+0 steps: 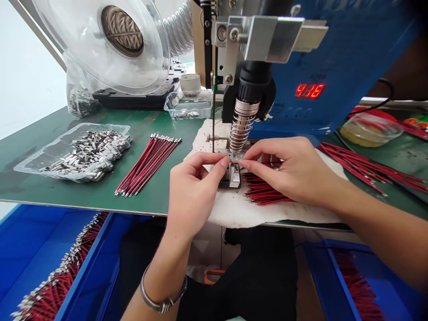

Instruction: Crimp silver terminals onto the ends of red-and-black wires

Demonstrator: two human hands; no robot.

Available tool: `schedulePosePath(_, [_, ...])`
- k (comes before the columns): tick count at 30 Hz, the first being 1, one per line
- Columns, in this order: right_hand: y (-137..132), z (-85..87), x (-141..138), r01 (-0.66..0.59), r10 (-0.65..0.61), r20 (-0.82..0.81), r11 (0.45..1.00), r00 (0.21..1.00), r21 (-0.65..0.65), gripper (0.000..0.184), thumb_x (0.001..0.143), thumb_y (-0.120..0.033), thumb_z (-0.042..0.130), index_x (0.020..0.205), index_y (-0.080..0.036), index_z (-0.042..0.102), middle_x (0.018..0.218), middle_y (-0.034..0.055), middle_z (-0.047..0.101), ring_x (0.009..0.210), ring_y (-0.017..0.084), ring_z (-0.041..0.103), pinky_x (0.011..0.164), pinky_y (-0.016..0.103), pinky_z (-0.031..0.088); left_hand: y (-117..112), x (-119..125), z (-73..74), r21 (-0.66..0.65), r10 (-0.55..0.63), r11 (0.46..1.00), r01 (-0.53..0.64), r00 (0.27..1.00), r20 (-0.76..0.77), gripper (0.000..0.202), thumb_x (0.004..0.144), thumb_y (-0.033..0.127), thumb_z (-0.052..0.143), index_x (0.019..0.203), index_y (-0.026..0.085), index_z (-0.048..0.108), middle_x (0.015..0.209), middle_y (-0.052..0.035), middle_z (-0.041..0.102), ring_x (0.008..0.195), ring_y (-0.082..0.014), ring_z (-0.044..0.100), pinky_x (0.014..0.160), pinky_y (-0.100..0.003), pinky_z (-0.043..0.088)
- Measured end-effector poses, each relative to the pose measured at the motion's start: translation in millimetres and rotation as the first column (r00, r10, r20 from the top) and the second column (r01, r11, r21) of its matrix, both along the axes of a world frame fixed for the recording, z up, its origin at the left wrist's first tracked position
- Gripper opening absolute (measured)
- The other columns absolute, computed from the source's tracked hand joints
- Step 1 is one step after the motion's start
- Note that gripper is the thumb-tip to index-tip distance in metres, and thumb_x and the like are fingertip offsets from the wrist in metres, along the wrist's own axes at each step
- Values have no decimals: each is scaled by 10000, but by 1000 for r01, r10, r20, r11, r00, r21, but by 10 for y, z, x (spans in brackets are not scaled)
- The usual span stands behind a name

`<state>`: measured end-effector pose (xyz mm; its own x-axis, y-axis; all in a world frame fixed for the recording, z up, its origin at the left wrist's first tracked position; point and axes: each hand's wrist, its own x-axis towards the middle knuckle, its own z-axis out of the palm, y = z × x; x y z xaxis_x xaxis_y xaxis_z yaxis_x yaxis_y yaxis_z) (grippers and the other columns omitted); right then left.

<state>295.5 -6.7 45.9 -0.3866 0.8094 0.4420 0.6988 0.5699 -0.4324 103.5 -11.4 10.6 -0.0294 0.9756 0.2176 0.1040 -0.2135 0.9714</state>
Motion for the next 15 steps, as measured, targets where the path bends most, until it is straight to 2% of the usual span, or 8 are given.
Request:
schedulePosePath(10, [-17,-6,-18,53,-53,15,997,998,-47,170,936,-359,619,856,-237,707,759,-3,722,584,147,585,561,312,421,-6,1,13,10,8,1000,-8,1000,-21,160,824,351,754,854,194,769,904,-58,730,793,-178,649,604,-242,471])
schedulePosePath(15, [-27,-2,-33,53,-53,-10,998,999,-43,164,932,-336,627,836,-225,702,735,-17,710,564,124,552,547,295,407,-2,-2,7,8,0,1000,0,1000,-19,151,832,354,749,851,204,760,898,-49,729,801,-174,645,647,-247,480])
